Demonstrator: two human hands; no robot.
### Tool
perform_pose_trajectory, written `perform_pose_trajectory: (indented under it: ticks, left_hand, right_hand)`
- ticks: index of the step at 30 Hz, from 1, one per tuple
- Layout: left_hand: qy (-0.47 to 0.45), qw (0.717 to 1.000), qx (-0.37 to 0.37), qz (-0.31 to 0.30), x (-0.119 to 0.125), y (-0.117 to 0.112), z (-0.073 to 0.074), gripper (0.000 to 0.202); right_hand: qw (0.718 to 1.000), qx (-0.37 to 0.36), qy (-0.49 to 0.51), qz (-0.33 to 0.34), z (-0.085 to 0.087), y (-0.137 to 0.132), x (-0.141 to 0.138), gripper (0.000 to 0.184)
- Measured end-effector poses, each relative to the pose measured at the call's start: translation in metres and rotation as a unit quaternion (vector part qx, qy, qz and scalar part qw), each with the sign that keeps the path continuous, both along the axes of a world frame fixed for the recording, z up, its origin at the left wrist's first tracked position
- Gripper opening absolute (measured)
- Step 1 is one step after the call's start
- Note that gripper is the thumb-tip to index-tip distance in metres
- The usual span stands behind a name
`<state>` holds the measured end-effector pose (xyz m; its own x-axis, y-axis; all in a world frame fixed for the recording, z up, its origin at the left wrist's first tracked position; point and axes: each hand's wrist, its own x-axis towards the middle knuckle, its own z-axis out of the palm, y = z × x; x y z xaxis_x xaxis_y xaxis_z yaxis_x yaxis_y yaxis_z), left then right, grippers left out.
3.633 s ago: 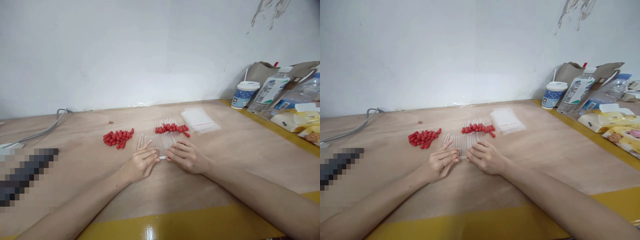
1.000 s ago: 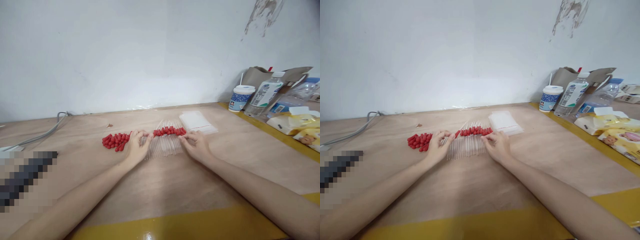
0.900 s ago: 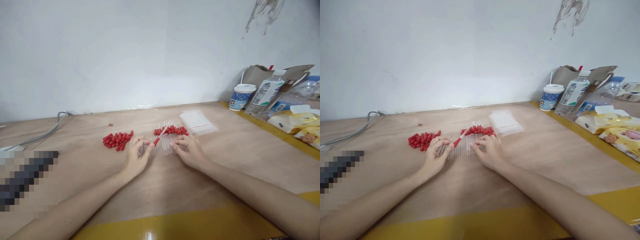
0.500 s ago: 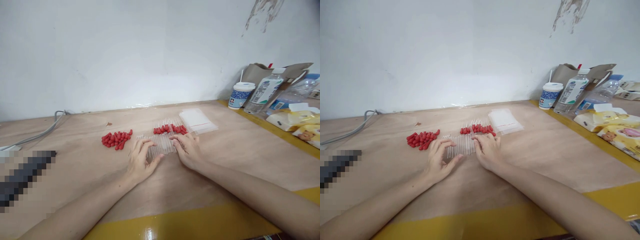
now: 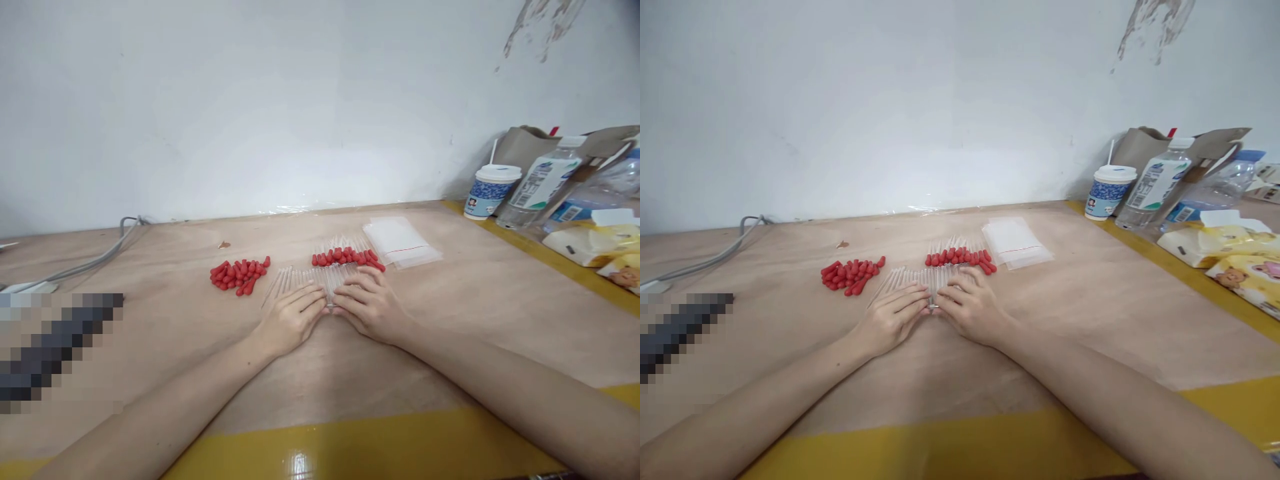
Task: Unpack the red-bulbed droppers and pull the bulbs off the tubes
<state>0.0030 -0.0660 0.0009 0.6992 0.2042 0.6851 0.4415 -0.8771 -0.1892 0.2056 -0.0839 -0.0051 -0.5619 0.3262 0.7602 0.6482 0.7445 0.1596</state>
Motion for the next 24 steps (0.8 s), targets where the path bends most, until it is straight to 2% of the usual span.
perform_pose_trajectory:
  ticks: [4, 11, 20, 24]
  left_hand:
    - [0.000, 1.000, -0.016, -0.020, -0.002, -0.003, 0.001, 0.012]
    - [-0.006, 0.999, -0.035, -0.034, -0.007, -0.008, 0.000, 0.012]
    - [-0.012, 0.999, -0.018, -0.023, -0.011, -0.014, 0.004, 0.014]
    - [-0.016, 1.000, -0.021, 0.005, -0.026, -0.006, 0.005, 0.016]
  right_hand:
    - [0.999, 0.002, -0.023, 0.043, 0.001, 0.000, 0.001, 0.010]
    - [0.997, 0.020, -0.042, 0.056, 0.000, -0.003, 0.002, 0.011]
    - [0.992, 0.065, -0.083, 0.068, 0.006, -0.006, 0.008, 0.017]
    - [0.993, 0.063, -0.073, 0.062, 0.006, -0.002, 0.026, 0.022]
